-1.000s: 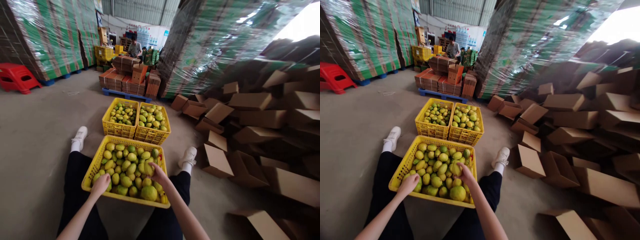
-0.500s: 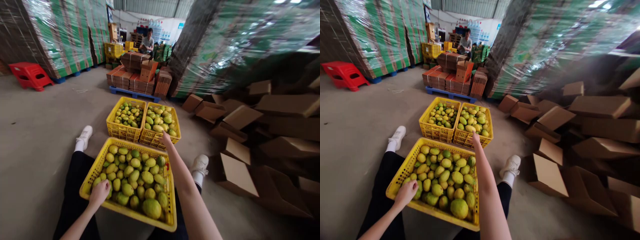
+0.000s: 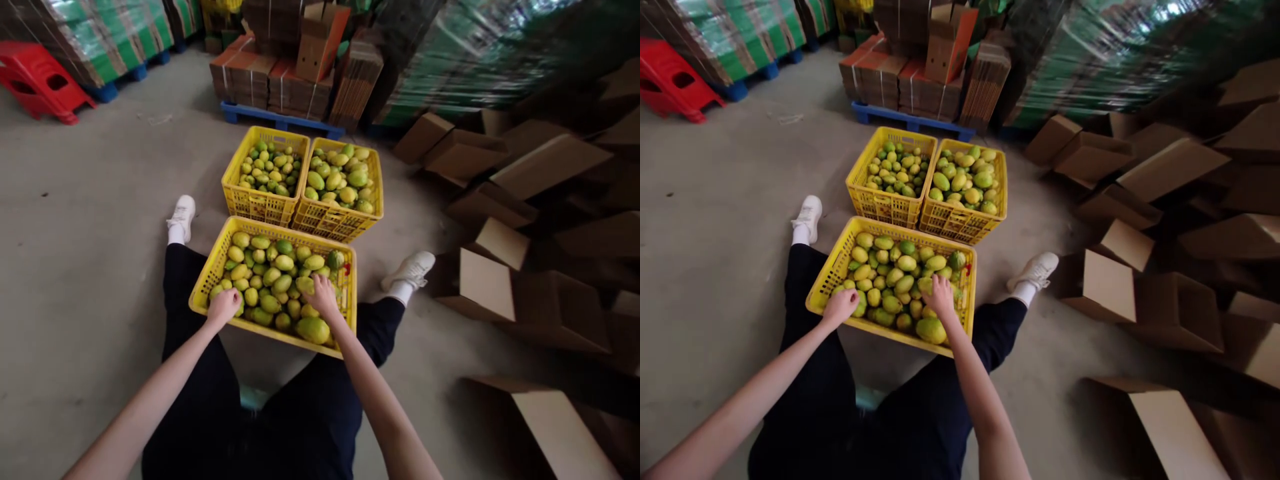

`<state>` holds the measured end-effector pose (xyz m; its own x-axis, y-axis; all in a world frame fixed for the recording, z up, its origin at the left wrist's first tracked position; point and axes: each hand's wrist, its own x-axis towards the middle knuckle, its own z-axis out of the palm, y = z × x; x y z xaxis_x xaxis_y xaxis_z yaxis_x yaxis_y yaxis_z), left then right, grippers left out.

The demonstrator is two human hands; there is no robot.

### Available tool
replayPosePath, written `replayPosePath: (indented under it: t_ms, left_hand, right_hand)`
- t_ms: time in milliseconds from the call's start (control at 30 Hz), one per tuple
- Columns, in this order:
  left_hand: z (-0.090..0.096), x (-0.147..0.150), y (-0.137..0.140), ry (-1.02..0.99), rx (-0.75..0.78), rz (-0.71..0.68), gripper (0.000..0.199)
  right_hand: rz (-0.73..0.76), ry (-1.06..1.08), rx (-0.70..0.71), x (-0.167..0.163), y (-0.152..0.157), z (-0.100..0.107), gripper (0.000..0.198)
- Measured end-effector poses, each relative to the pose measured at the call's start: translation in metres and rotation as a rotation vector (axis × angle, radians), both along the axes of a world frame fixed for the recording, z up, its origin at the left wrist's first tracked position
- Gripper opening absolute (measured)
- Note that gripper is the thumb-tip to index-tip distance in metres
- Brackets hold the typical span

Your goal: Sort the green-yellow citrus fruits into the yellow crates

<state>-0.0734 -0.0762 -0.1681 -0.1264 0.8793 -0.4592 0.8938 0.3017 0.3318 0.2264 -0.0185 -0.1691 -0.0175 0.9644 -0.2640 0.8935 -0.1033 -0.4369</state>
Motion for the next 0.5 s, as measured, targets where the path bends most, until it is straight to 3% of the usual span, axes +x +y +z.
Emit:
replayPosePath:
  t_ms: [133,233,367,500]
  left_hand:
    - [0.001,0.002,0.0,-0.047,0.016,0.049,0.028]
    - [0.002,0.002,-0.001,-0.118,0.029,0.11,0.024]
    - [0.004,-0.002,-0.001,-0.283,0.032,0.22,0.016]
    - [0.01,0.005,0.008,-0.574,0.0,0.351,0.015]
  right_hand:
    - [0.072,-0.115,-0.075,-0.019,0.025,-0.003,0.054]
    - [0.076,-0.138,-0.078,-0.029,0.026,0.003,0.054]
    - [0.037,-0.073,-0.036,-0.026,0.01,0.031,0.051]
    - [0.041,0.081,0.024,-0.037,-0.01,0.069,0.051]
